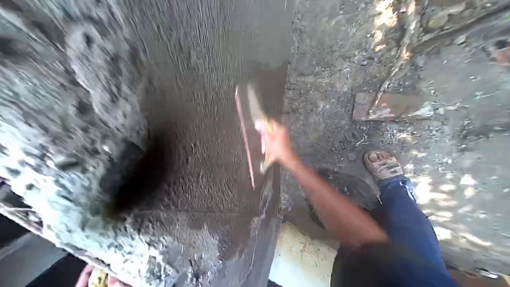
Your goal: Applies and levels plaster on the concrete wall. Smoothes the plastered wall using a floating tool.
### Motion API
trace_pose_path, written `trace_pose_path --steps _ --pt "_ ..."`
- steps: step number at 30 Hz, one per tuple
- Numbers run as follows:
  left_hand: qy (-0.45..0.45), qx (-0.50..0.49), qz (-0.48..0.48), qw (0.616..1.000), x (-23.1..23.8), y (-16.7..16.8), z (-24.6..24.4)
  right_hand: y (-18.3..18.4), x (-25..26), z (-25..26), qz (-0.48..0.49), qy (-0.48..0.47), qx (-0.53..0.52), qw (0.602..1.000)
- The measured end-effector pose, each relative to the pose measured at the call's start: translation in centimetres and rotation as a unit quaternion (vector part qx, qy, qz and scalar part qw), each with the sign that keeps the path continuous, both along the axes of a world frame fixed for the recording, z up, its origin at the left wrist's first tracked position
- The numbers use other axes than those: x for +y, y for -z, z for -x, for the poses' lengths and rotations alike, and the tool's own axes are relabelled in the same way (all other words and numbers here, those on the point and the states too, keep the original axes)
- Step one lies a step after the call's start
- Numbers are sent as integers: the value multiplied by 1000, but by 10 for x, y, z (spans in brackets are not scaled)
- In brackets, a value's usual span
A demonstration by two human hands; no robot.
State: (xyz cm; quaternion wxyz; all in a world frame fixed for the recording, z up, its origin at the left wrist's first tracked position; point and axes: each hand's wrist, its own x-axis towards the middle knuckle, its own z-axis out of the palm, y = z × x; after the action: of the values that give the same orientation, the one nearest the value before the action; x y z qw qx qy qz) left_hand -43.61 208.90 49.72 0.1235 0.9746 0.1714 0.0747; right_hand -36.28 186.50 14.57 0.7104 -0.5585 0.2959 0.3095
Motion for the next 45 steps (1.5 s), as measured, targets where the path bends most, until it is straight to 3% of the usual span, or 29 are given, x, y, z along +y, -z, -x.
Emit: trace_pose_path --steps 1,3,7,9,10,13,15,16,19,21,23,25,27,28,31,33,35,38,40,45 --pt "-4 -2 -7 1000 -1 -4 4 27 -4 -16 -1 6 4 1000" --pt "-6 -11 -18 1000 -6 -2 -3 25 -1 -13 -31 22 6 999" --pt "-2 -13 -9 1000 -13 0 -6 -101 38 113 -46 35 -40 998" --pt "-3 -9 -9 1000 -12 -2 -6 -118 43 113 -22 45 -69 996" --pt "-1 -5 -9 1000 -8 -3 -8 -105 32 85 -9 30 -74 997" --pt "4 -2 -15 1000 -4 0 -2 -8 -9 -17 32 8 -88 996" --pt "-1 -9 -29 1000 -12 -2 -8 17 -9 -40 42 32 -82 995" --pt "-4 -17 -27 999 -15 1 -11 1 -5 -32 27 42 -88 995" --pt "-11 -18 -16 1000 -25 3 -12 -99 21 74 9 16 -89 996" --pt "-10 -20 -11 1000 -23 1 -13 -129 34 89 40 34 -110 992" --pt "-5 -20 -15 1000 -16 3 -16 -104 10 31 31 -7 -84 996" --pt "-10 -13 -19 1000 -15 6 -10 -41 -20 -38 19 -23 -55 998" --pt "-22 -13 -31 999 -22 -2 -10 -16 -23 -58 6 -4 -44 999" --pt "-22 -23 -28 999 -23 2 -16 -26 -20 -55 1 20 -66 998" --pt "-37 -14 -16 999 -27 2 -12 -111 14 57 5 14 -102 995" --pt "-32 -16 -22 999 -26 1 -13 -141 31 85 48 35 -136 989" --pt "-21 -13 -25 999 -21 3 -16 -119 13 41 52 10 -132 990" --pt "-20 -6 -21 1000 -18 4 -9 -37 -24 -54 14 -12 -90 996" --pt "-24 -16 -17 999 -20 1 -12 -37 -26 -62 -10 7 -50 999" --pt "-33 -20 -15 999 -22 2 -10 -134 36 82 59 34 -134 989"
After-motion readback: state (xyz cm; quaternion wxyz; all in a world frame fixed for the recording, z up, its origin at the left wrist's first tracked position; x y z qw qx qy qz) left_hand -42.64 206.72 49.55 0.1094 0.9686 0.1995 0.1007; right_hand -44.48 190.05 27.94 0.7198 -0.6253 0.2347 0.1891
